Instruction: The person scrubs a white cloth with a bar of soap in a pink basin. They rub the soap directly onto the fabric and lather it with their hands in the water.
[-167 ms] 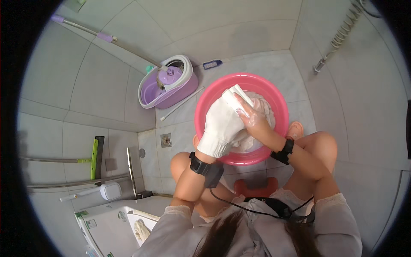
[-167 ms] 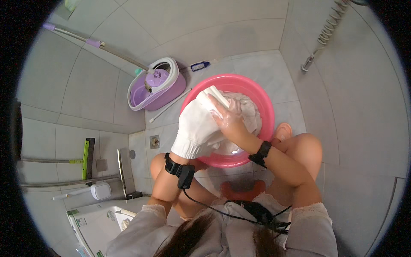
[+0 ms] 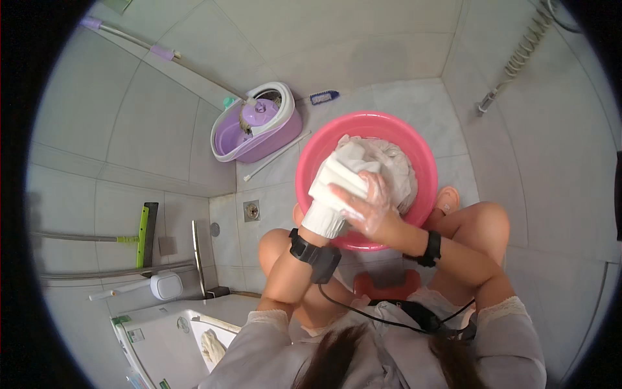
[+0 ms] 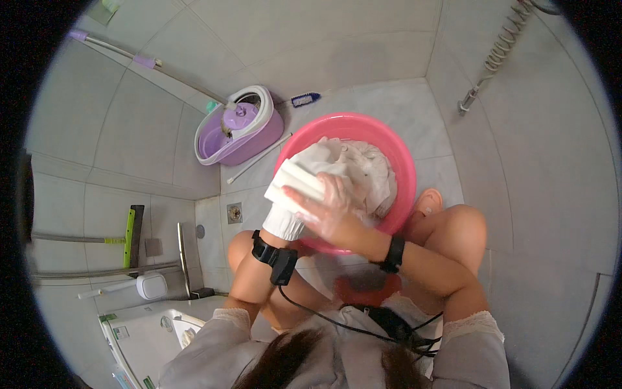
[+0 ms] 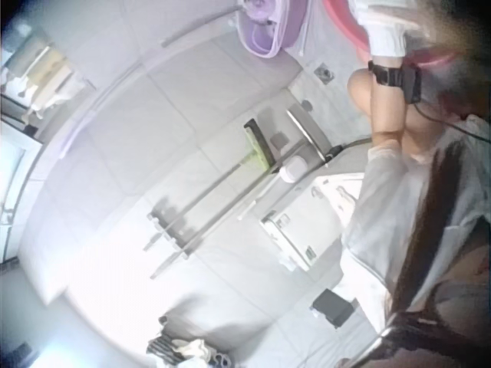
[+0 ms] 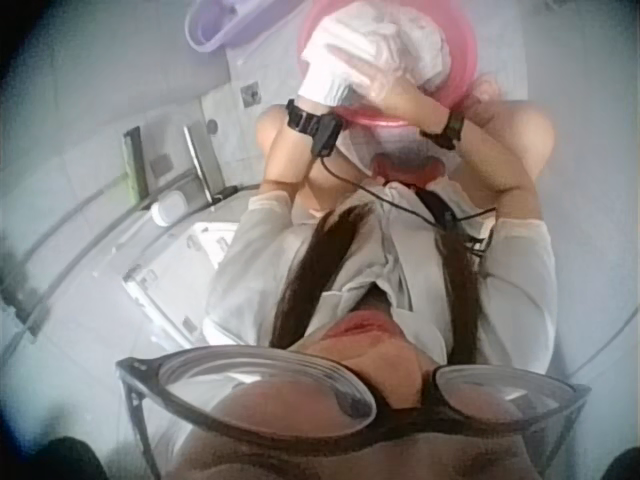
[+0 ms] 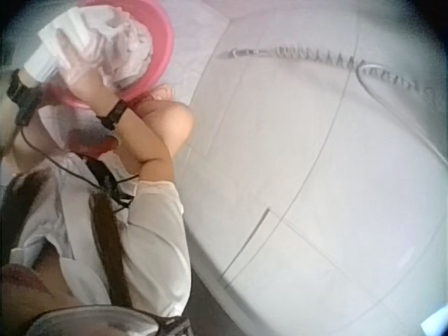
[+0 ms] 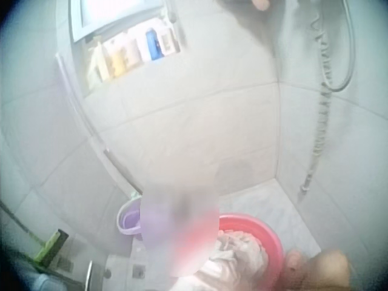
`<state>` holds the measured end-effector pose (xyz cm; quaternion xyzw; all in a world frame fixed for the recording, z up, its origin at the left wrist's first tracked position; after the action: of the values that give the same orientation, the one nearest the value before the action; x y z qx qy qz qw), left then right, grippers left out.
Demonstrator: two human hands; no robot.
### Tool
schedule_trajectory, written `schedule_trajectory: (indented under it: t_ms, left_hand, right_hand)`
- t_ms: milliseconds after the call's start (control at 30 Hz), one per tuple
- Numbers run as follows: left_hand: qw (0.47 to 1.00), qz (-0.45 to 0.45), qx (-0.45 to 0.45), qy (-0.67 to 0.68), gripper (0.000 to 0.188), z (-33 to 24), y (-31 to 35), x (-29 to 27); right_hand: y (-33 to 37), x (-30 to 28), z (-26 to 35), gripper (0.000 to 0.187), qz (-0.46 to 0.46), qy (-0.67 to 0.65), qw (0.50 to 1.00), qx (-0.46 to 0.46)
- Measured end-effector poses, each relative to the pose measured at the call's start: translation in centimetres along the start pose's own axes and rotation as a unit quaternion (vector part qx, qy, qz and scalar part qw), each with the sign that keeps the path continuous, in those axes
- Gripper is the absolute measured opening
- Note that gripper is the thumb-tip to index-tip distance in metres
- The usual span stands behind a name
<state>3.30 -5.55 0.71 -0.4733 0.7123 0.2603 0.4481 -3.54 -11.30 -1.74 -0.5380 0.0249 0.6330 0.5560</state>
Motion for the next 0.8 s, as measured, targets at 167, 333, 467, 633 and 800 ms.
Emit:
schedule_trajectory:
  t_ms: [167,333,467,633,800]
  left_hand:
    - [0.982,0.066,0.071,-0.161,0.021,-3.1,-0.2,-1.1]
    - [0.995,-0.082,0.026,0.046,0.015,2.6,-0.1,1.2]
    - [0.952,-0.064,-0.030,0.297,0.032,1.6,-0.5,0.5]
    - [0.994,-0.060,0.080,-0.048,0.032,-1.4,0.2,-2.3]
    - [0.980,-0.126,0.150,-0.019,0.033,-1.9,0.7,-1.9]
  right_hand:
    - [-0.1,-0.2,-5.4,0.047,-0.050,-0.037,0.994,0.085]
    - [-0.9,0.3,-3.6,0.048,-0.007,-0.308,0.949,0.073]
    - [-0.4,0.2,-8.0,0.035,-0.034,-0.473,0.852,0.221]
    - [-1.4,-1.4,-6.8,0.037,-0.089,-0.315,0.926,0.189]
    - [-2.0,-2.3,-6.1,0.045,-0.126,-0.217,0.947,0.200]
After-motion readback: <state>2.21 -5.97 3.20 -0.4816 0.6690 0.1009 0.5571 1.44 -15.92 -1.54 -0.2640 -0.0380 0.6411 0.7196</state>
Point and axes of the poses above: each hand's wrist, its own y-axis away from the middle knuckle, its own x-axis out of the palm, z = x × y, the point moved 5 cm from there along -y, towards the middle knuckle, and after that the axes turned 14 degrees about -x, right-handed, at the moved point
